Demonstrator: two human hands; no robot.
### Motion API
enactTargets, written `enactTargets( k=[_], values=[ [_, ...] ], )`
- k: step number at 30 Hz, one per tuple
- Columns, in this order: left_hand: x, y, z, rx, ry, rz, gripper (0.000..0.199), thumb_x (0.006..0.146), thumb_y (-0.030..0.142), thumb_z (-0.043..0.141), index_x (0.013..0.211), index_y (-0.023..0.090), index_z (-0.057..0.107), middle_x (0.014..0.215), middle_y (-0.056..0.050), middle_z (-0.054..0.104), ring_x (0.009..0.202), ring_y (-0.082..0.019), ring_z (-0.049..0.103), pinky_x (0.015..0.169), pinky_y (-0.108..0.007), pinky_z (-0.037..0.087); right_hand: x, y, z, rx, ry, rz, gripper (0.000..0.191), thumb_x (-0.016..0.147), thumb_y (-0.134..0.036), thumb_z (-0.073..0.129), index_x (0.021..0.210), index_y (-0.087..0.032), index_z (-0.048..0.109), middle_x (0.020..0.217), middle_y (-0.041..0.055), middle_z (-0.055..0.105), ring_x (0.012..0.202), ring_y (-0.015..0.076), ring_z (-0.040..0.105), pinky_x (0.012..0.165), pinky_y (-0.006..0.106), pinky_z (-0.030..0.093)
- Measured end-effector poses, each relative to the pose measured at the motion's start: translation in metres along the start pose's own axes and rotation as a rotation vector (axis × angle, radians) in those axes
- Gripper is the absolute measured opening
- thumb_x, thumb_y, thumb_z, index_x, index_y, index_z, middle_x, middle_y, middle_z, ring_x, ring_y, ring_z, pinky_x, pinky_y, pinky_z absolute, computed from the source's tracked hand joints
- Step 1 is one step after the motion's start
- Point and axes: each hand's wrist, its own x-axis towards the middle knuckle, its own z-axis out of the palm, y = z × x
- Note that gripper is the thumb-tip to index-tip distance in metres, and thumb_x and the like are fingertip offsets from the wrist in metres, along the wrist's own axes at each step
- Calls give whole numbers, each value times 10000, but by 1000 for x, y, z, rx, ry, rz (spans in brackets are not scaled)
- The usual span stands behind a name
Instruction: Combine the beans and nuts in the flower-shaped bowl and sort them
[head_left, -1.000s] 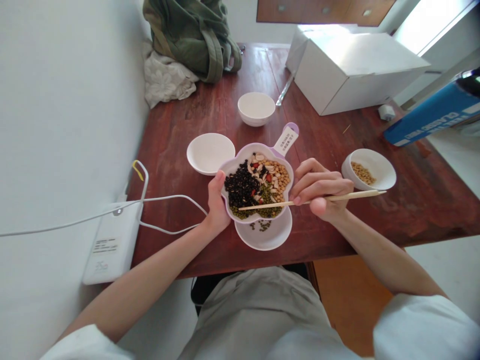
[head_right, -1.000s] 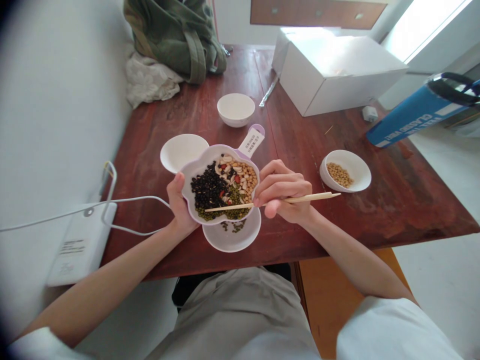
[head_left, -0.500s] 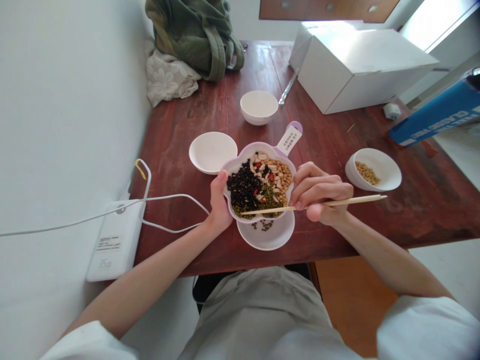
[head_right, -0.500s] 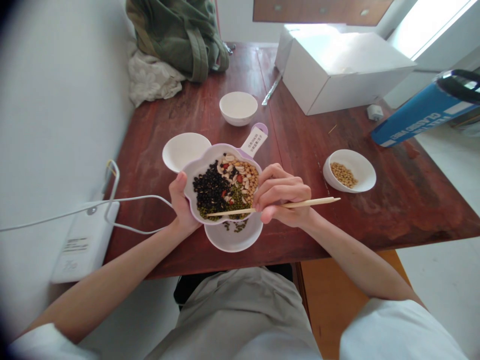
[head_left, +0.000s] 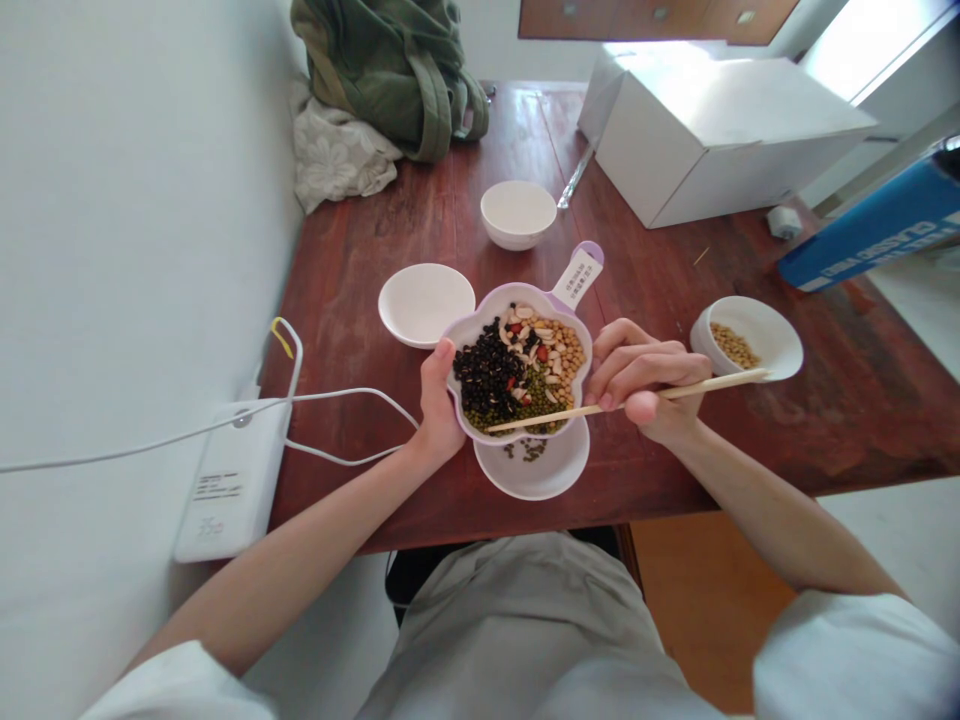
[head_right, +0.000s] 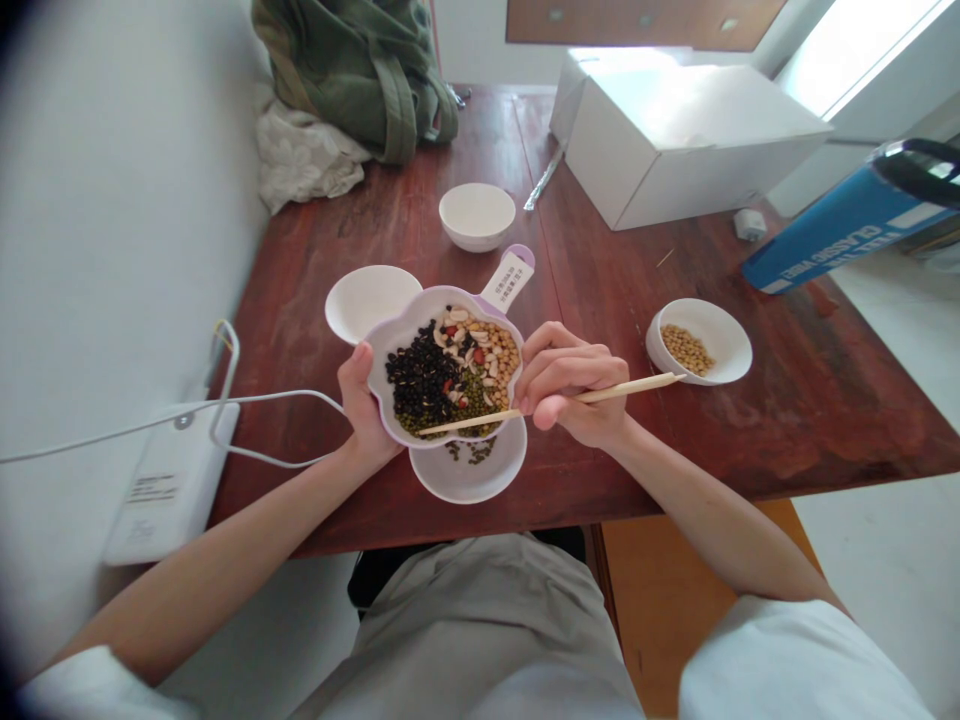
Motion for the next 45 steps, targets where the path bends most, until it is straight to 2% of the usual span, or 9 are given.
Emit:
enactTargets(
  k=[7, 23, 29, 37, 45],
  values=[
    [0, 0, 0, 25, 2, 6, 496, 776, 711, 832, 887, 230, 783, 1120, -70, 864, 1356, -409, 719, 1116, -477, 626, -5, 3, -4, 1, 9, 28, 400, 945, -584, 834, 716, -258, 808, 575, 24, 739, 543, 218, 654, 656, 441, 526],
    [2, -1, 1, -28, 21, 26, 495, 759, 656, 892, 954, 207, 820, 1000, -57, 867, 1354, -397, 722, 1145, -461, 626, -3, 1, -10, -39, 25, 151, 492, 938, -639, 822, 627, -258, 789, 562, 38, 725, 553, 217, 651, 632, 428, 542],
    [1, -1, 0, -29, -20, 26, 518, 758, 679, 897, 970, 209, 848, 1024, -47, 877, 1332, -378, 740, 1180, -459, 599, -8, 5, -11, -15, 66, 213, 509, 902, -687, 831, 615, -268, 799, 544, 53, 697, 582, 239, 654, 619, 425, 549],
    [1, -1, -1, -5, -17, 14, 508, 762, 701, 868, 916, 220, 810, 1078, -51, 870, 1364, -399, 720, 1169, -471, 607, -3, 9, -13, 56, 144, 175, 565, 949, -682, 785, 567, -267, 751, 449, 17, 611, 487, 215, 607, 645, 447, 537],
    [2, -1, 0, -8, 7, 28, 468, 766, 652, 866, 919, 215, 800, 1050, -65, 858, 1367, -397, 710, 1133, -474, 631, 0, 8, -23, -10, 206, 138, 583, 1029, -615, 718, 567, -260, 719, 487, 19, 649, 467, 202, 593, 608, 440, 491]
  ],
)
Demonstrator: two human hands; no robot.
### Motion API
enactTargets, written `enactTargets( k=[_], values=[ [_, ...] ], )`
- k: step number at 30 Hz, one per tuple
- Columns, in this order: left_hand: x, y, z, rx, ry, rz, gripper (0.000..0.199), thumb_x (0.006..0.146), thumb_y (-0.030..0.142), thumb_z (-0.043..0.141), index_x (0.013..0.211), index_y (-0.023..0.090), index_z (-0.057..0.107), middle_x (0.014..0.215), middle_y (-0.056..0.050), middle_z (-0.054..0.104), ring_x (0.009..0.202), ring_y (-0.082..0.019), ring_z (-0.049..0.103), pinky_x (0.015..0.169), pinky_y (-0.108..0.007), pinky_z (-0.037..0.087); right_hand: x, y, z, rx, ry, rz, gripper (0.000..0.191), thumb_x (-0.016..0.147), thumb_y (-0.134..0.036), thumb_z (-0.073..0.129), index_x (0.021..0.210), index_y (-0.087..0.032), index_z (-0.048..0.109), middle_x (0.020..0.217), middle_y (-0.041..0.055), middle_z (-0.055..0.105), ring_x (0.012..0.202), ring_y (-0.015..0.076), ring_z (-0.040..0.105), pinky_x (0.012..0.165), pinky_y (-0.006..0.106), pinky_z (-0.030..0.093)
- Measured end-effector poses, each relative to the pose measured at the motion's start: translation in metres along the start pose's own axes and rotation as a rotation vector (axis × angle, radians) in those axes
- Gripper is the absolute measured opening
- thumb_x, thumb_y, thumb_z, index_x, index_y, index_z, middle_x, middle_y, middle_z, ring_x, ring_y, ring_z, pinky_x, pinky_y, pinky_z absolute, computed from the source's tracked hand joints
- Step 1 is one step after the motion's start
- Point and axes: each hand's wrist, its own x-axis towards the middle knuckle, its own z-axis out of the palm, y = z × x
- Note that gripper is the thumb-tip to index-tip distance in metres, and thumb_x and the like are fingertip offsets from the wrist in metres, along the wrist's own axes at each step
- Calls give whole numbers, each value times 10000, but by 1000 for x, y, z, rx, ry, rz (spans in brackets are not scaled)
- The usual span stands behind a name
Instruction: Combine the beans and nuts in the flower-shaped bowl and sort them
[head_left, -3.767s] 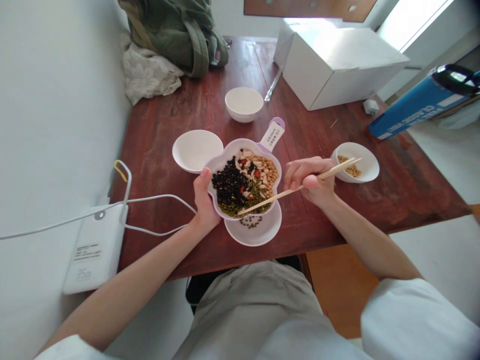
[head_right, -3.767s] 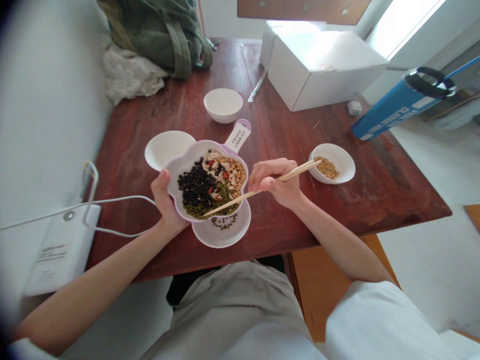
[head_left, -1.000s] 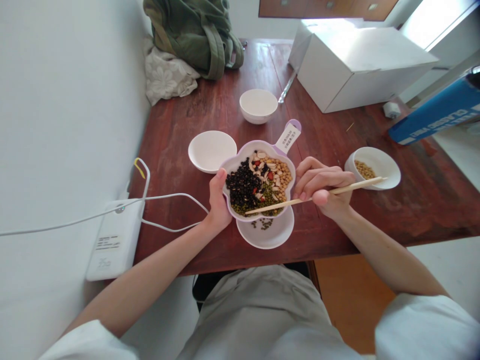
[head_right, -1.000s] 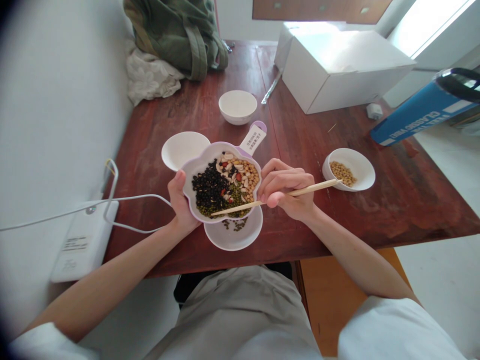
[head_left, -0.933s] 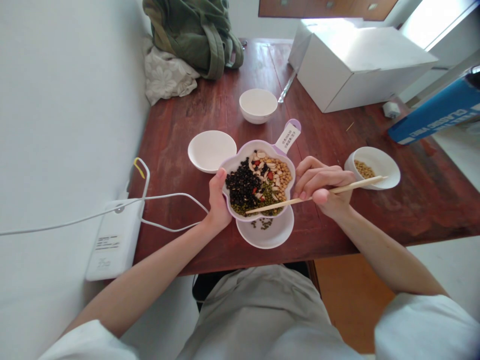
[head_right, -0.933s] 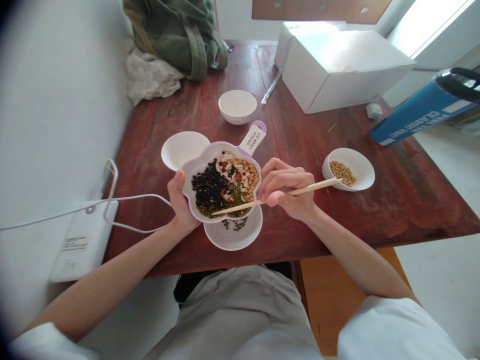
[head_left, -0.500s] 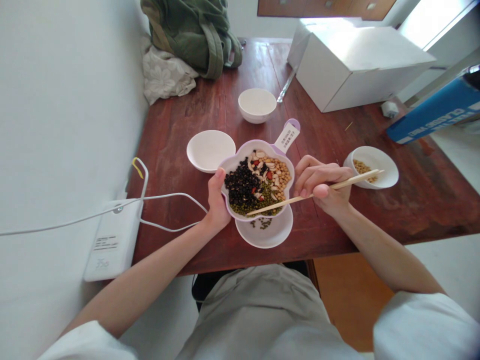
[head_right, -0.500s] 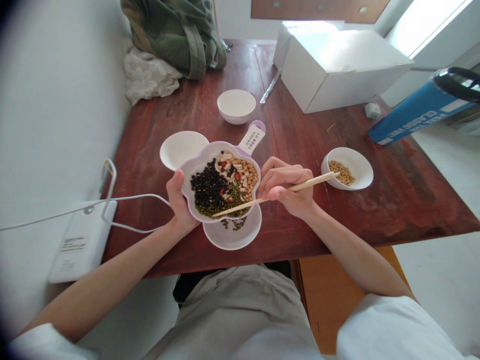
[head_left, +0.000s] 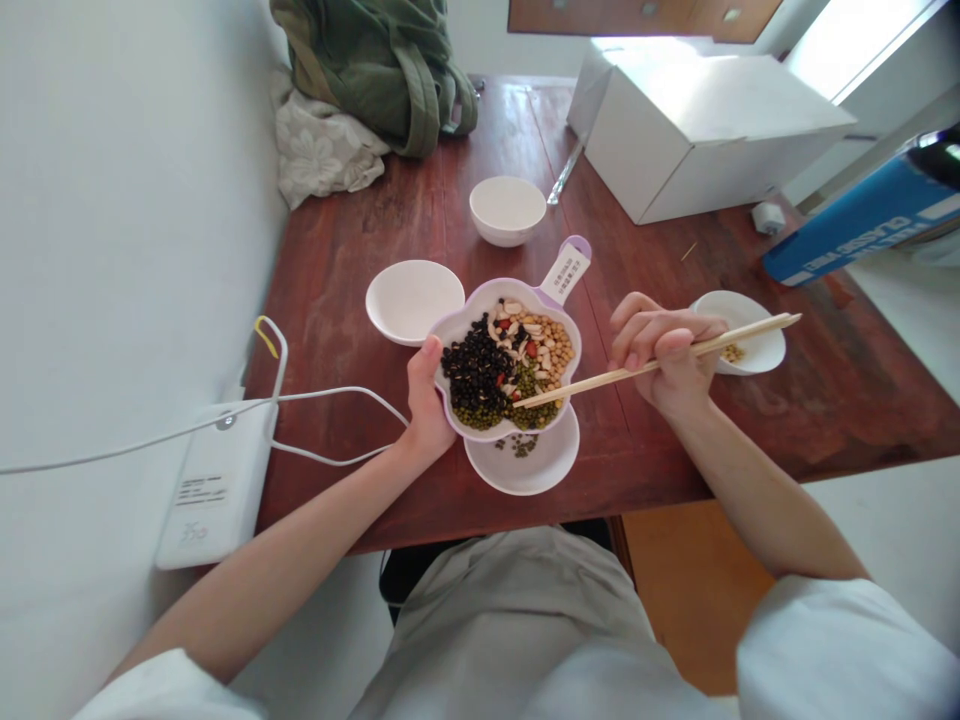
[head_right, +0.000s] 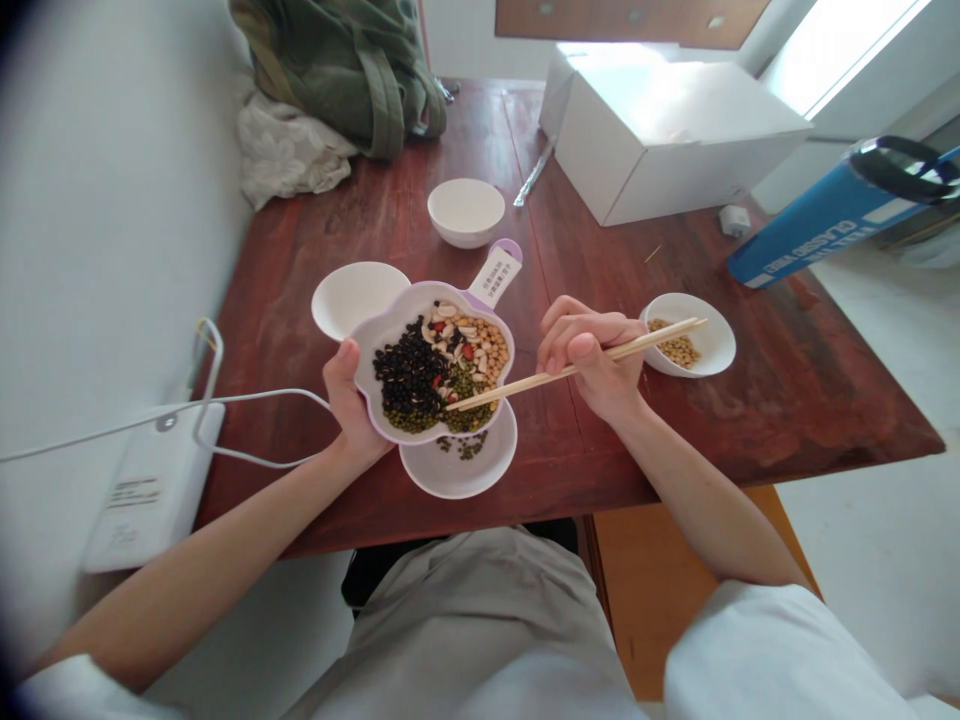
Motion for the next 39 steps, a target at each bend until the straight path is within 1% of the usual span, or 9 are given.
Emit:
enactTargets(
  k=[4, 8, 12, 17, 21, 24, 28, 32, 39],
  values=[
    [1, 1, 3, 10, 29, 38, 429, 767, 609, 853, 903, 205, 811, 1011, -75, 859, 1334, -409, 729, 1120, -507, 642, 0, 2, -1, -20, -55, -42, 568, 1053, -578, 700, 587, -255, 723, 532, 23, 706, 500, 194, 592, 608, 422, 468],
    [0, 2, 5, 15, 65, 21, 395, 795, 594, 819, 914, 218, 796, 1049, -83, 862, 1376, -420, 707, 1124, -503, 645, -1, 0, 5, -15, -97, -64, 525, 1042, -554, 731, 612, -253, 754, 544, 26, 724, 517, 190, 592, 581, 399, 473],
    [-1, 3, 9, 26, 104, 7, 337, 826, 569, 768, 868, 234, 773, 1067, -81, 860, 1404, -426, 689, 1121, -532, 650, -4, 0, 9, 15, -88, -25, 512, 1008, -578, 769, 611, -255, 765, 542, 35, 719, 543, 199, 597, 566, 391, 468],
    [-1, 4, 10, 32, 67, 15, 335, 834, 562, 730, 847, 234, 798, 1094, -76, 867, 1394, -411, 699, 1127, -530, 645, -5, 2, 11, 80, -66, 10, 545, 1001, -617, 760, 591, -259, 749, 531, 34, 709, 526, 196, 588, 573, 394, 454],
    [-1, 4, 8, 0, 20, 7, 349, 852, 561, 763, 879, 215, 799, 1107, -76, 869, 1392, -421, 692, 1158, -516, 623, -2, 2, 12, 112, 0, 49, 589, 978, -663, 761, 543, -268, 709, 460, 14, 626, 466, 191, 547, 583, 413, 448],
    [-1, 4, 6, -17, 24, 10, 340, 856, 555, 787, 858, 215, 771, 1076, -70, 867, 1392, -428, 688, 1166, -520, 615, 0, 2, 12, 110, 42, 82, 582, 945, -688, 783, 539, -278, 701, 423, 0, 557, 480, 205, 540, 583, 415, 450],
    [0, 3, 6, -14, 31, 18, 346, 835, 558, 804, 854, 215, 762, 1058, -73, 864, 1401, -424, 680, 1170, -521, 611, 1, 2, 10, 88, 63, 97, 619, 938, -718, 767, 513, -278, 671, 403, -10, 515, 460, 198, 530, 590, 417, 470],
    [-1, 5, 8, -13, 44, -10, 328, 863, 549, 787, 844, 225, 737, 1047, -58, 863, 1424, -429, 661, 1189, -515, 600, 2, 6, 10, 62, 90, 117, 660, 942, -750, 736, 491, -280, 633, 390, -7, 482, 442, 195, 512, 576, 423, 477],
    [-1, 4, 8, 5, 41, 11, 332, 858, 557, 769, 836, 227, 745, 1065, -70, 861, 1418, -419, 675, 1159, -518, 619, 4, 14, 8, 125, 111, 170, 681, 948, -750, 738, 495, -265, 589, 394, -42, 388, 427, 161, 444, 665, 422, 542]
  ],
)
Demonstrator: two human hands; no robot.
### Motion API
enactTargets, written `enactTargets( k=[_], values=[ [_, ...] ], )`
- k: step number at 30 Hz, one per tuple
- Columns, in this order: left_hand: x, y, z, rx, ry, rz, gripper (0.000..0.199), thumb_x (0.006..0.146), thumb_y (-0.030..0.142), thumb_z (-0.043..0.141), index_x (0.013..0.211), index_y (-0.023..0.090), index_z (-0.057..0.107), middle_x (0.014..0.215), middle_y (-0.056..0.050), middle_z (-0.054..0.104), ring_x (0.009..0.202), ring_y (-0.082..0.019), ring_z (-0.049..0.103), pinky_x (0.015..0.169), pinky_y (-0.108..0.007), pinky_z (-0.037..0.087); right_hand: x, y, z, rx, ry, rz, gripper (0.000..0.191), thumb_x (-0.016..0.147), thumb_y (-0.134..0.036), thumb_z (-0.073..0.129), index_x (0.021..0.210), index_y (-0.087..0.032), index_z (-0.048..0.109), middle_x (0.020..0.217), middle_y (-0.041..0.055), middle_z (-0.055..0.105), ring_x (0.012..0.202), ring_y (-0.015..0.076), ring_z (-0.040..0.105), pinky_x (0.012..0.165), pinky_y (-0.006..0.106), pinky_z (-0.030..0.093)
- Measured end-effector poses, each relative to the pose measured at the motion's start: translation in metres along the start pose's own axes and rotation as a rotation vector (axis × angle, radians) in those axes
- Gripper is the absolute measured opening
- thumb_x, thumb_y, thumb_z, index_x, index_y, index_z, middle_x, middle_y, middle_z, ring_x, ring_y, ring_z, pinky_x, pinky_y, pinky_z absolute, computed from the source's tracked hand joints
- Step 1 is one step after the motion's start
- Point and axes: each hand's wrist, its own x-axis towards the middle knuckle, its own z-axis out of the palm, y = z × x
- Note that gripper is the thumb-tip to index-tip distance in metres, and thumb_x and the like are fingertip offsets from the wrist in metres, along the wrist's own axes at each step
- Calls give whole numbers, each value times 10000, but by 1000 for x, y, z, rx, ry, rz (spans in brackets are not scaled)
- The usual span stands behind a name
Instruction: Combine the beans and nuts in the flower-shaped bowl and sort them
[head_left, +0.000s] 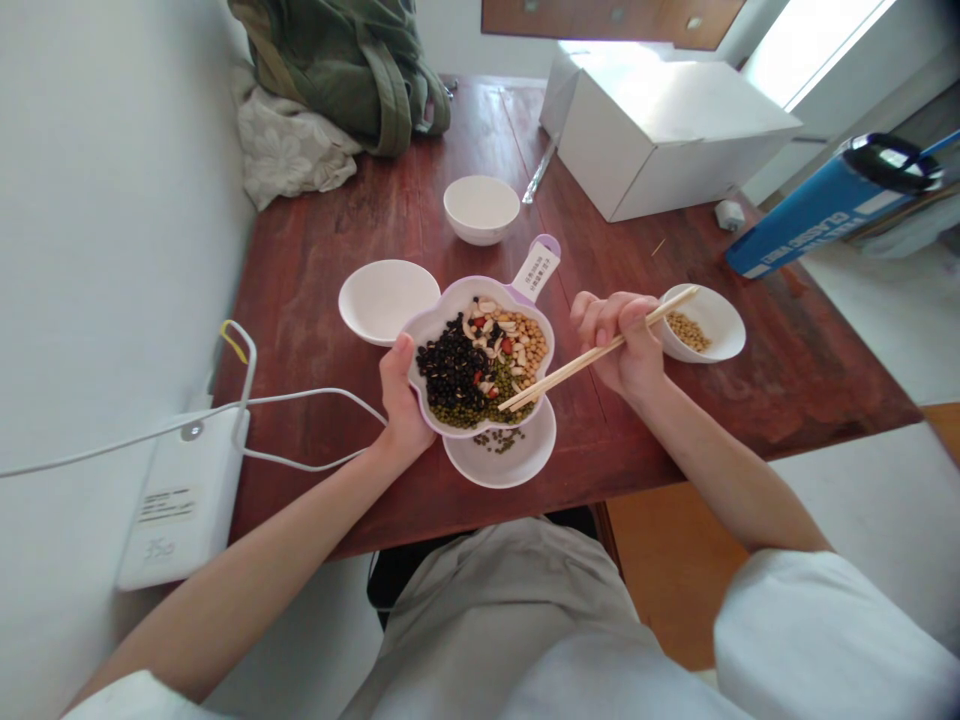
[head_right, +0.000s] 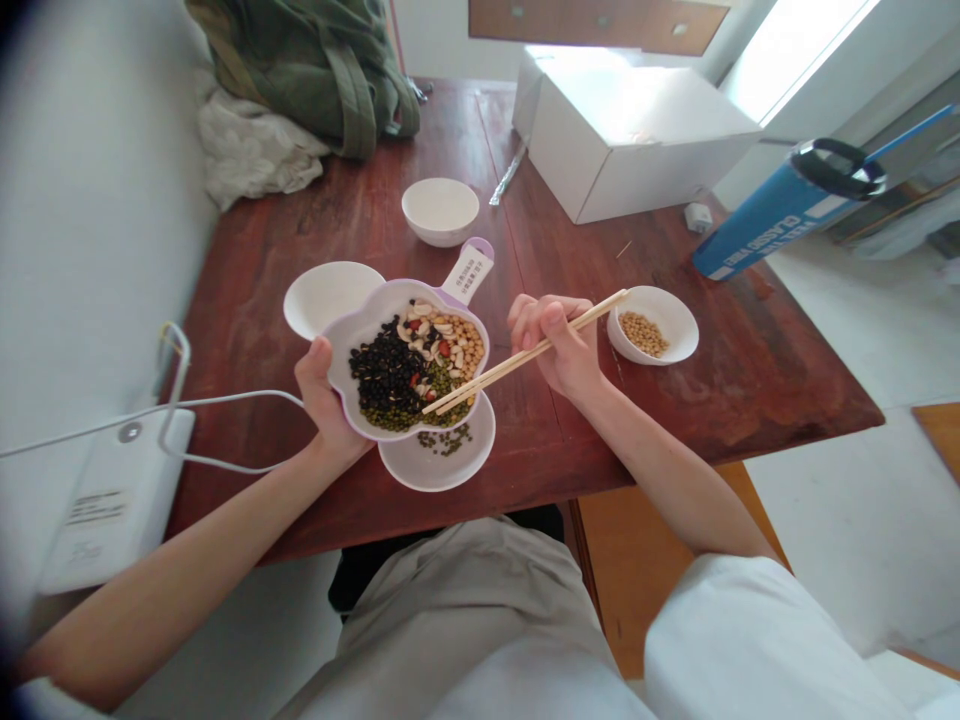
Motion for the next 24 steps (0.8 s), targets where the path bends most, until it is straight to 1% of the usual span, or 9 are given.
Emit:
enactTargets(
  k=[4, 8, 11, 14, 16, 18, 21, 24],
  values=[
    [0, 0, 0, 11, -10, 1, 350, 815, 583, 791, 845, 235, 772, 1077, -72, 865, 1414, -424, 680, 1138, -514, 635, 3, 3, -1, 2, 0, 44, 709, 926, -788, 737, 485, -261, 560, 407, -33, 461, 411, 140, 364, 602, 395, 491],
    [0, 0, 0, 32, 5, 6, 375, 788, 614, 806, 847, 245, 787, 1055, -72, 870, 1384, -428, 701, 1117, -511, 648, 4, 5, -2, 38, -22, 22, 677, 945, -746, 747, 503, -258, 590, 415, -31, 501, 402, 131, 359, 567, 372, 431],
    [1, 0, -1, 22, 5, 9, 385, 761, 624, 845, 841, 251, 793, 1024, -66, 873, 1366, -431, 714, 1117, -509, 650, 4, 3, -2, 64, -41, 7, 647, 966, -696, 755, 514, -257, 607, 422, -26, 525, 403, 134, 384, 567, 374, 442],
    [2, -1, -2, 11, -4, 12, 419, 728, 642, 888, 819, 246, 787, 991, -57, 872, 1356, -422, 722, 1129, -483, 644, 3, 0, -4, 25, -19, 6, 672, 961, -728, 739, 501, -260, 594, 414, -17, 517, 404, 145, 389, 552, 384, 464],
    [3, -1, -4, 9, -19, 15, 441, 730, 664, 890, 809, 244, 781, 989, -41, 871, 1359, -405, 724, 1138, -463, 636, 2, -3, -5, 2, -14, -9, 671, 964, -727, 738, 501, -262, 595, 405, -18, 491, 409, 158, 418, 552, 392, 485],
    [3, -2, -5, 8, -24, 21, 453, 735, 671, 891, 817, 239, 782, 993, -31, 871, 1361, -390, 724, 1140, -449, 630, 1, -5, -6, -13, -38, -40, 645, 975, -692, 745, 511, -264, 616, 402, -15, 478, 433, 183, 489, 559, 403, 506],
    [3, -3, -6, -1, -18, 13, 479, 717, 672, 910, 857, 228, 800, 1001, -44, 872, 1345, -392, 731, 1132, -452, 630, -1, -8, -7, -38, -84, -89, 598, 979, -655, 758, 534, -267, 667, 420, 7, 511, 497, 230, 596, 549, 423, 518],
    [3, -4, -6, 3, -12, 4, 480, 715, 676, 907, 858, 229, 805, 1036, -68, 874, 1330, -404, 735, 1114, -459, 639, -2, -10, -7, -35, -88, -107, 587, 970, -654, 772, 539, -266, 678, 449, 25, 561, 531, 247, 644, 541, 423, 515]
  ],
)
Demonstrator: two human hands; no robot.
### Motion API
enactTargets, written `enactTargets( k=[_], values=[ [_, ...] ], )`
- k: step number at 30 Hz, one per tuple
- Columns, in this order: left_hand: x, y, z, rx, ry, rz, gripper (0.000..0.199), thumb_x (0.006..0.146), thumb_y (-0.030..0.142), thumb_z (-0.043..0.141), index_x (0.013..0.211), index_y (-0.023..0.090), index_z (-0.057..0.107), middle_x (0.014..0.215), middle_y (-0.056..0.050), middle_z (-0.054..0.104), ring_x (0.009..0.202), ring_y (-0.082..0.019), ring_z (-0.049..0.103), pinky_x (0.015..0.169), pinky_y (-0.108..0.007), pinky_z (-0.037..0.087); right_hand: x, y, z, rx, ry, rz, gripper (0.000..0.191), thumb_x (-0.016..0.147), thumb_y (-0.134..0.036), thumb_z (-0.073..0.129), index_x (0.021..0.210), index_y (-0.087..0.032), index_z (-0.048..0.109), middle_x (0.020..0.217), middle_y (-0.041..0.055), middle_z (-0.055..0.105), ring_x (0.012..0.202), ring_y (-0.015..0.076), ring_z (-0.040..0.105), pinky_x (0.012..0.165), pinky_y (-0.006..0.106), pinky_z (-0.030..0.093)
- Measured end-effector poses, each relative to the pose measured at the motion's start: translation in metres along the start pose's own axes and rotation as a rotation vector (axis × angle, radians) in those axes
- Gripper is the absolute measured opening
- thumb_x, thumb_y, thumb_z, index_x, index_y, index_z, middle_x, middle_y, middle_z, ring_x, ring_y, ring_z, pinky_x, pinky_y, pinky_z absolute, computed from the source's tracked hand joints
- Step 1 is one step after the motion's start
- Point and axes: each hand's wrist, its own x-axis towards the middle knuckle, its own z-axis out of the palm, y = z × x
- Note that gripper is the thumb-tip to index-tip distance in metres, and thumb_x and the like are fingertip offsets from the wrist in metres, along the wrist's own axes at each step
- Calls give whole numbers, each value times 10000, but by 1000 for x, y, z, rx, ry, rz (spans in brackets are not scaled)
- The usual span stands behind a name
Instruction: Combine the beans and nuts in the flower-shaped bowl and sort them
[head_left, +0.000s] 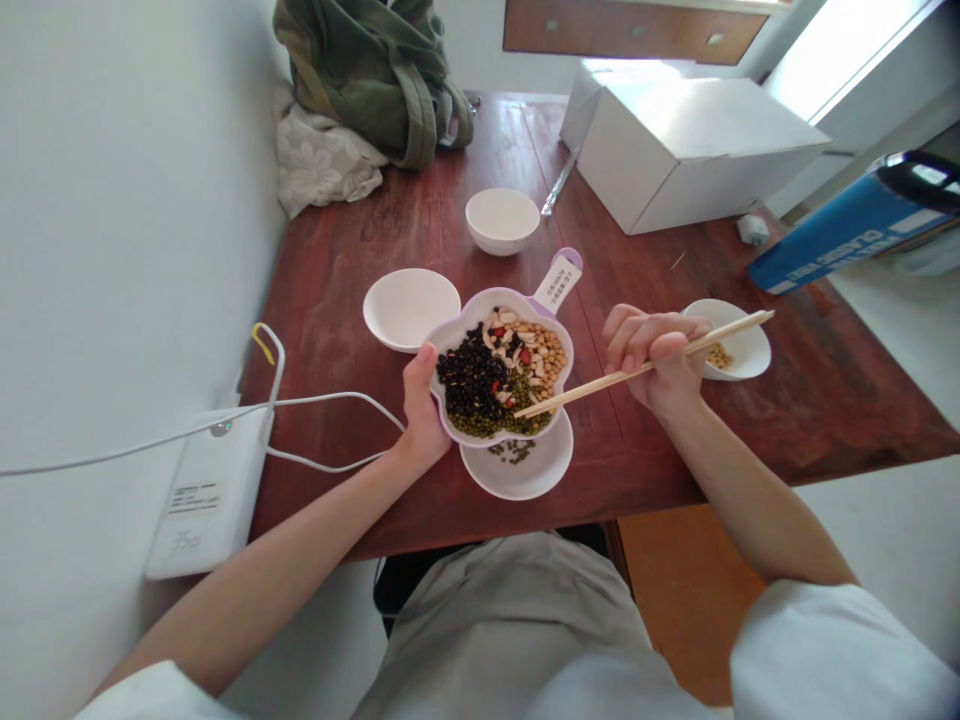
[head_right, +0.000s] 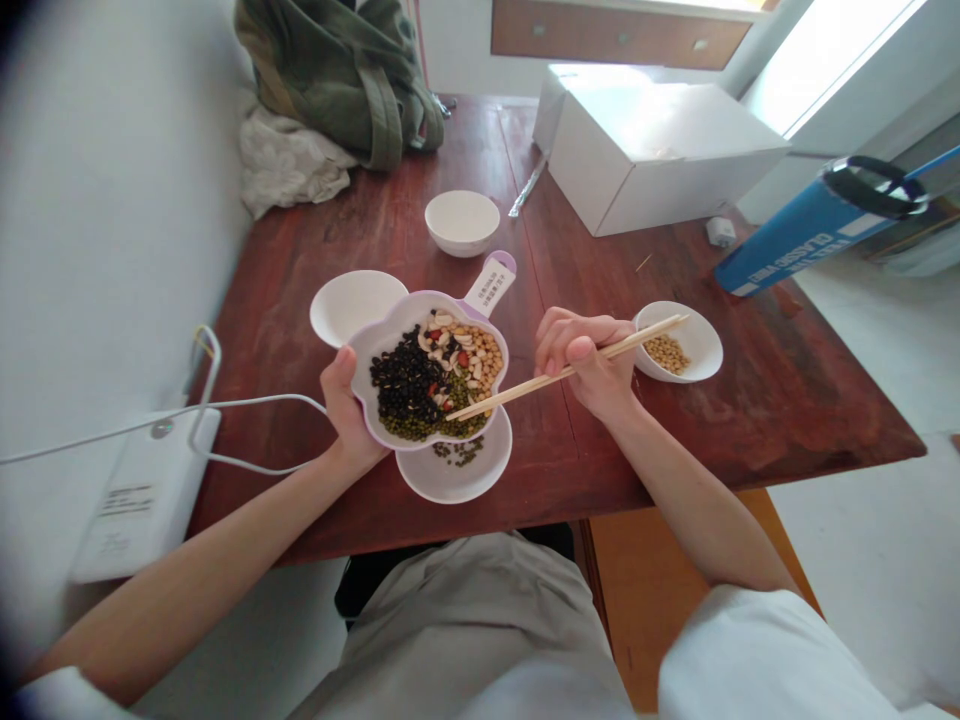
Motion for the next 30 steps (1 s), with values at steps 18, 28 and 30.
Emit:
enactTargets(
  k=[18, 28, 30],
  values=[
    [-3, 0, 0, 28, 1, -21, 439, 758, 660, 838, 893, 243, 820, 1077, -86, 873, 1396, -436, 700, 1123, -511, 654, -7, -3, 4, -76, -135, 6, 556, 942, -633, 819, 547, -254, 719, 481, 41, 632, 518, 221, 615, 549, 402, 509],
    [-2, 1, 2, -9, 9, -9, 470, 722, 652, 890, 903, 221, 836, 1061, -75, 877, 1373, -428, 715, 1150, -490, 635, -7, -3, 4, -15, -112, 13, 514, 969, -600, 806, 603, -244, 749, 498, 31, 635, 496, 198, 591, 514, 373, 469],
    [-2, 1, 3, -1, 22, -3, 439, 725, 640, 882, 865, 228, 822, 1052, -68, 878, 1381, -429, 710, 1149, -483, 635, -6, -5, 5, -14, -111, 17, 523, 984, -597, 790, 602, -243, 740, 499, 28, 636, 496, 194, 587, 521, 373, 469]
  ],
)
